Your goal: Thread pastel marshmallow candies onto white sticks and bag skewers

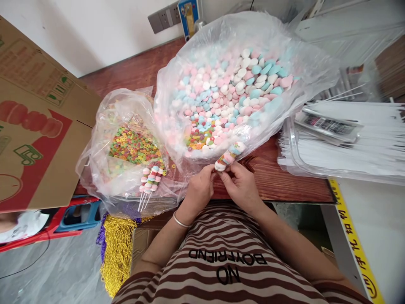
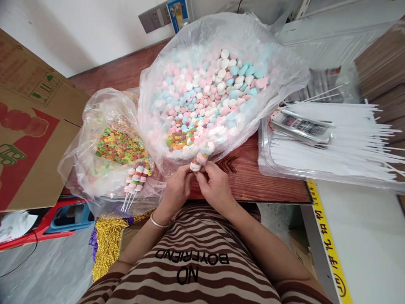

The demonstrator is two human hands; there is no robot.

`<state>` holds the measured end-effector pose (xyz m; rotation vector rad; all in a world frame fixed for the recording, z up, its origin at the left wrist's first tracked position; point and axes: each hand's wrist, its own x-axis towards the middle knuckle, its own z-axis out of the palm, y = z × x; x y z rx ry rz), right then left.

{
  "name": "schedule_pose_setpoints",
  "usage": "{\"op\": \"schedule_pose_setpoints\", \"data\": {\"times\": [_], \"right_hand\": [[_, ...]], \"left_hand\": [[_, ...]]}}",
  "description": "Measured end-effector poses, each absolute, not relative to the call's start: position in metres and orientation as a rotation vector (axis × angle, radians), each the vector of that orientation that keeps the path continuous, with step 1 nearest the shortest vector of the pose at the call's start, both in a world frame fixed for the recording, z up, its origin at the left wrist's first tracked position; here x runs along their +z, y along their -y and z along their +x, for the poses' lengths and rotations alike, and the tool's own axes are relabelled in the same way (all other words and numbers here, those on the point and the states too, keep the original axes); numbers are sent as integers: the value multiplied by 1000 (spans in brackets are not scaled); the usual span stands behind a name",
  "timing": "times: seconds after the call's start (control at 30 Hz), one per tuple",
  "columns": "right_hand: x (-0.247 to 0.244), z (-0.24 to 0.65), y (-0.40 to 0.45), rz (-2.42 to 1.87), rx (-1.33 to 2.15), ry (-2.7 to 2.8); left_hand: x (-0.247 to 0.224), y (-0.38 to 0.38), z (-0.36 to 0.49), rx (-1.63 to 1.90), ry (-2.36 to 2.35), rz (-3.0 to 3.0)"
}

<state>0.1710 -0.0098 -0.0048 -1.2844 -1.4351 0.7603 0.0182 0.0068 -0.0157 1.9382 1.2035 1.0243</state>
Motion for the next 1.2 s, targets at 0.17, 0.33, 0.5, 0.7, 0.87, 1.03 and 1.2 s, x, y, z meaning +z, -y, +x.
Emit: {"op": "schedule_pose_setpoints", "data": {"times": [0.17,0.33,0.5,0.7,0.87,1.03,1.2], "right_hand": [[-6,165,10,-1127,920,1324],[1,164,5,-1027,1355,1081],[7,166,5,-1145,1229,1079],[2,183,4,-798,1574,1200],[40,208,-4,-888,985,1711],[83,214,9,-778,137,1945],[57,189,19,-655,616,2195]], "left_hand": [[-15,-4,19,1190,-1344,2279],[-11,1,27,1245,-1218,1809],[-20,2,31,1257,-1138,1651],[4,-23,10,1304,-833,2247],[55,1,-8,1571,-1115,2229],[72,22,0,643,-755,1265],[68,10,0,951,-607,698]]}}
